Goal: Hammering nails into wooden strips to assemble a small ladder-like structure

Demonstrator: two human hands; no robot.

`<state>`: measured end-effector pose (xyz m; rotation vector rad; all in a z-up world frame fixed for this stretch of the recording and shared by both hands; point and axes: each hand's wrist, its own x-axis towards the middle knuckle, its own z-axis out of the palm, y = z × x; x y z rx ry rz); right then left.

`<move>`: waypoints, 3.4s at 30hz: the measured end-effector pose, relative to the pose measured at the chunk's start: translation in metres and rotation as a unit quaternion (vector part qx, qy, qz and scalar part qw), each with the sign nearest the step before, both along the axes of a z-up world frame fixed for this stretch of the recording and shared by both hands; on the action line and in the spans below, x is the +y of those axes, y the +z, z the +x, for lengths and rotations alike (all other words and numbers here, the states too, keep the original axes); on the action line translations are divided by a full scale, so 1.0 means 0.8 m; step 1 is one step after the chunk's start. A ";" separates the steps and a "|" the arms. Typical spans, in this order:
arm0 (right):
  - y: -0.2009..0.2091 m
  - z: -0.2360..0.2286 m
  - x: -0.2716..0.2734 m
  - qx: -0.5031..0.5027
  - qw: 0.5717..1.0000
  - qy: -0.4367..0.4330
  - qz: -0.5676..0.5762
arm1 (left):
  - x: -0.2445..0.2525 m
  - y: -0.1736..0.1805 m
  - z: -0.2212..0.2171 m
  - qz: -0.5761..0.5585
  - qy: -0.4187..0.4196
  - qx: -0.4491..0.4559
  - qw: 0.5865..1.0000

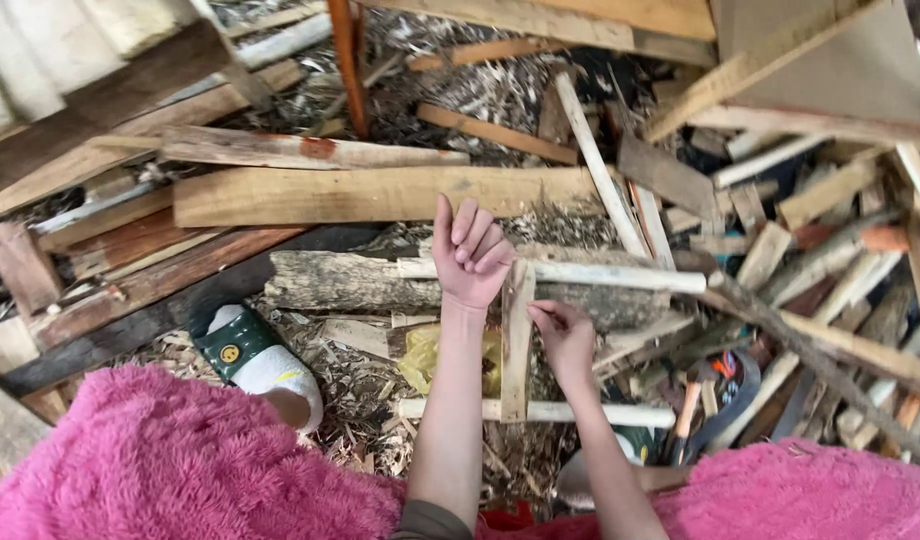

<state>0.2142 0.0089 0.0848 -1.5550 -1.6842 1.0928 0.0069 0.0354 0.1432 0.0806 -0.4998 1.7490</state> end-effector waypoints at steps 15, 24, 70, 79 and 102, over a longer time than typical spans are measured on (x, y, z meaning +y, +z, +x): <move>0.014 -0.025 0.014 0.148 0.986 0.000 -0.076 | -0.029 -0.139 0.012 -0.361 0.175 0.909 0.112; -0.023 -0.049 0.052 0.151 0.988 0.010 -0.029 | -0.033 -0.156 0.006 -0.369 0.181 0.882 0.231; -0.067 -0.049 0.055 0.118 0.976 0.050 0.178 | -0.026 -0.152 0.011 -0.384 0.156 0.871 0.263; -0.077 -0.053 0.062 0.097 0.970 0.056 0.216 | -0.034 -0.141 0.001 -0.370 0.173 0.863 0.295; -0.085 -0.045 0.065 0.080 0.965 0.036 0.249 | -0.014 -0.165 0.053 -0.308 0.376 0.776 0.403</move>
